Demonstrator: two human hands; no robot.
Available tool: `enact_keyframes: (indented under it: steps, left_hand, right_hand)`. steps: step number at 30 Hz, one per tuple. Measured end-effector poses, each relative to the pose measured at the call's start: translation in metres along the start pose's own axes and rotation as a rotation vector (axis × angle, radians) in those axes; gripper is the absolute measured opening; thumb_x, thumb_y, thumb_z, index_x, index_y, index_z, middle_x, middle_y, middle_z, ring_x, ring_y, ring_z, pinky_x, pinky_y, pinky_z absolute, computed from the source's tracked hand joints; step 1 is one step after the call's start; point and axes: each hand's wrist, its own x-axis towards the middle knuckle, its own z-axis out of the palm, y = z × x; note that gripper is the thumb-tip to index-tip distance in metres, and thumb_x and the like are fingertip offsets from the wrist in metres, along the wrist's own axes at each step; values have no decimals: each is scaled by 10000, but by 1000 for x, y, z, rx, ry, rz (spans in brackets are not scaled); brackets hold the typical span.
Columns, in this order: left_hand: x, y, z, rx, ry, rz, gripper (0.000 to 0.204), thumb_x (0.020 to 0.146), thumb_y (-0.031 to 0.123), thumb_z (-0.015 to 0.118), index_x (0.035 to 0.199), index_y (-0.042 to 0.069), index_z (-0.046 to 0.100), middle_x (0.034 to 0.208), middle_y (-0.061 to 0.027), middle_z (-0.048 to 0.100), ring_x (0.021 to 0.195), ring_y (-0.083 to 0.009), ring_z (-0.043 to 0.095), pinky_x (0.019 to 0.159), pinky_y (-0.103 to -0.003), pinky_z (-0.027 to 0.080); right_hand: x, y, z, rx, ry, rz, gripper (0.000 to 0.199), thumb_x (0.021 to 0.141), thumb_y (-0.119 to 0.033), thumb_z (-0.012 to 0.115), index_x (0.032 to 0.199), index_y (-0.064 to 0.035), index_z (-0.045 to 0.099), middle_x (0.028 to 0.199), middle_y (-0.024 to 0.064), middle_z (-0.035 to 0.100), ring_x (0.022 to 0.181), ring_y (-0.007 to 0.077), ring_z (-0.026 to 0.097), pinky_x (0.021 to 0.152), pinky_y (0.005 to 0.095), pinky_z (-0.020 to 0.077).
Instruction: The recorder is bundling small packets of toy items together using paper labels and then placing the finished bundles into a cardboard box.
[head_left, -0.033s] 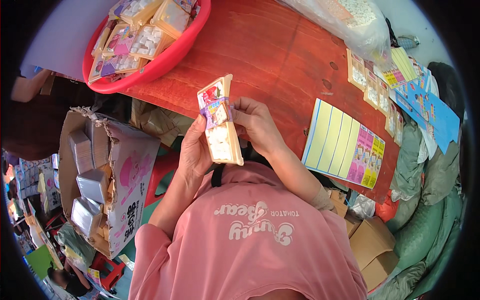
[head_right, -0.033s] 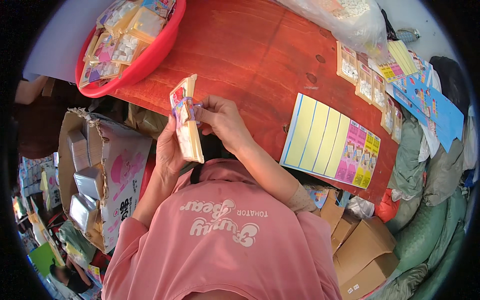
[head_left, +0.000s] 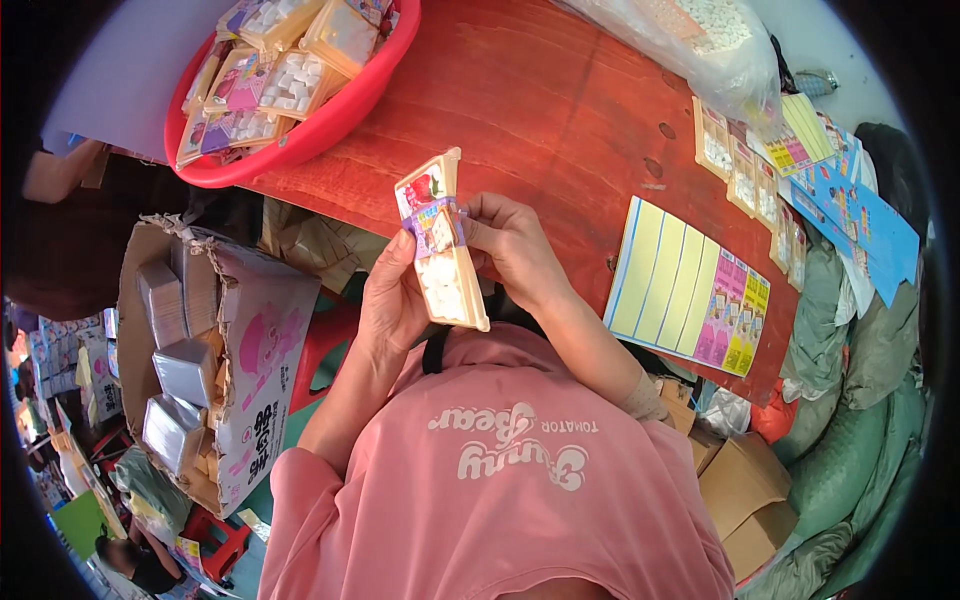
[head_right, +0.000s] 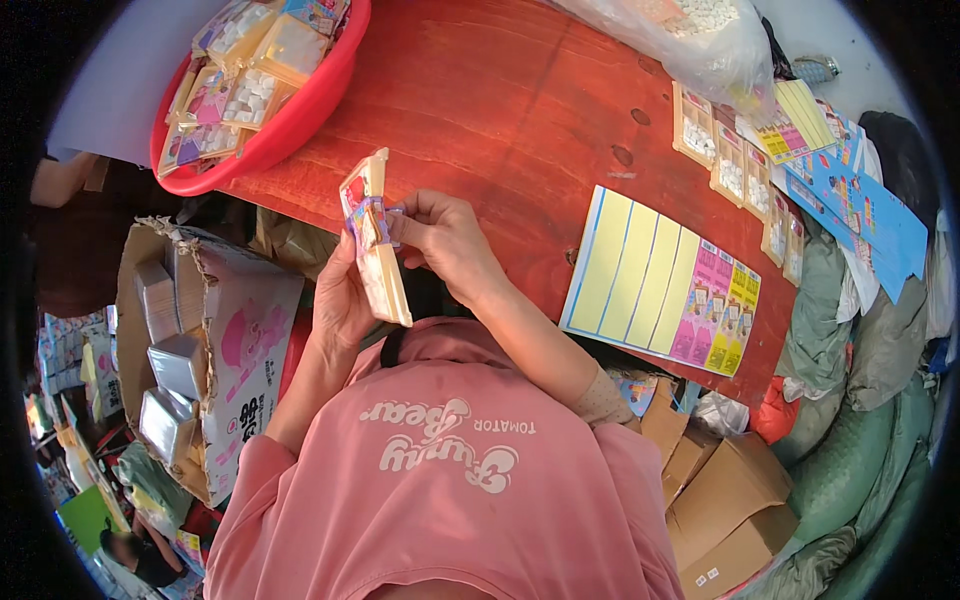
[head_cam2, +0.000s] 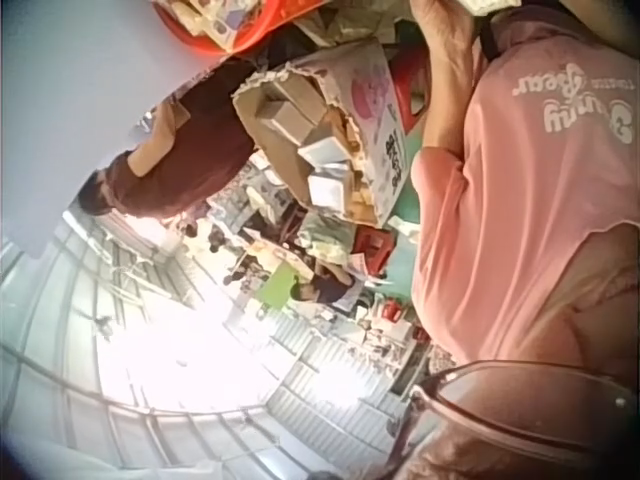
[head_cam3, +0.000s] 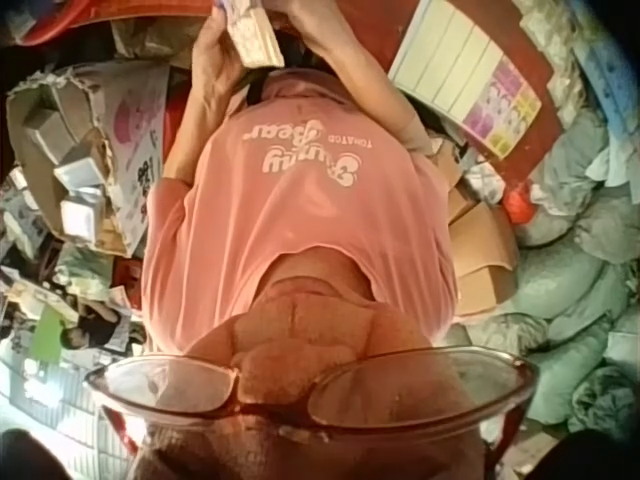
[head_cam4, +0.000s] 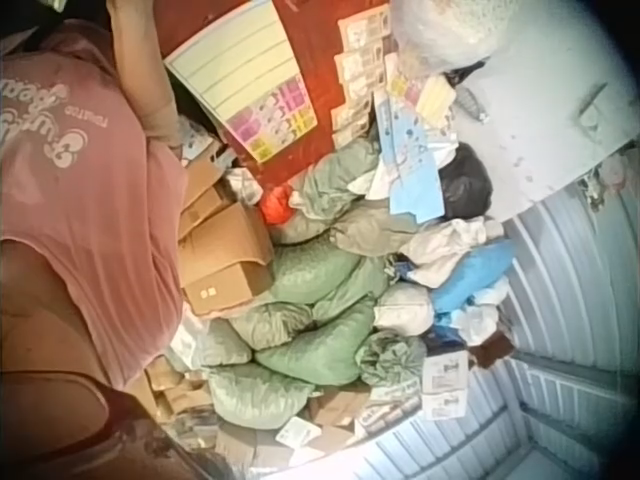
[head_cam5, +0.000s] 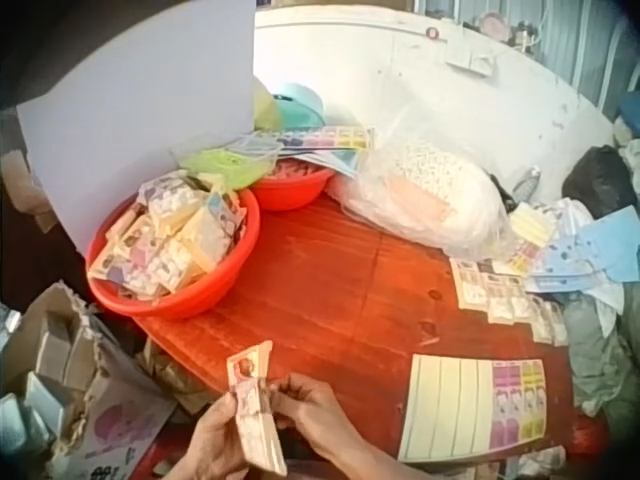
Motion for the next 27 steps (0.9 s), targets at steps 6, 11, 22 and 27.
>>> enact_keyframes:
  steps: [6, 11, 22, 27]
  left_hand:
    - [4, -1, 1, 77, -8, -11, 317, 886, 198, 574, 1142, 23, 511, 962, -90, 624, 829, -181, 635, 733, -301, 552]
    - [6, 0, -3, -21, -30, -4, 253, 909, 197, 542, 1090, 20, 535, 971, -94, 634, 848, -187, 634, 791, -342, 535]
    - [4, -2, 0, 22, -32, 62, 305, 919, 219, 517, 1136, 4, 508, 1054, -140, 626, 943, -236, 629, 853, -379, 515]
    - [7, 5, -21, -144, -22, 1, 281, 928, 214, 507, 1142, 33, 530, 1055, -113, 627, 927, -199, 626, 835, -356, 514]
  right_hand:
    - [1, -6, -4, 72, -63, 60, 157, 838, -130, 645, 928, -10, 602, 842, 48, 622, 718, 115, 610, 634, 243, 508]
    - [1, -10, -3, 48, -50, 76, 185, 837, -123, 644, 950, 16, 599, 870, 74, 629, 767, 139, 624, 668, 264, 524]
    - [6, -6, -15, 115, -26, 74, 144, 862, -130, 608, 903, 7, 589, 840, 60, 629, 750, 125, 617, 618, 241, 521]
    - [2, -28, -13, 36, 57, 7, 106, 846, -145, 612, 859, -40, 612, 795, 14, 612, 682, 73, 573, 575, 211, 491]
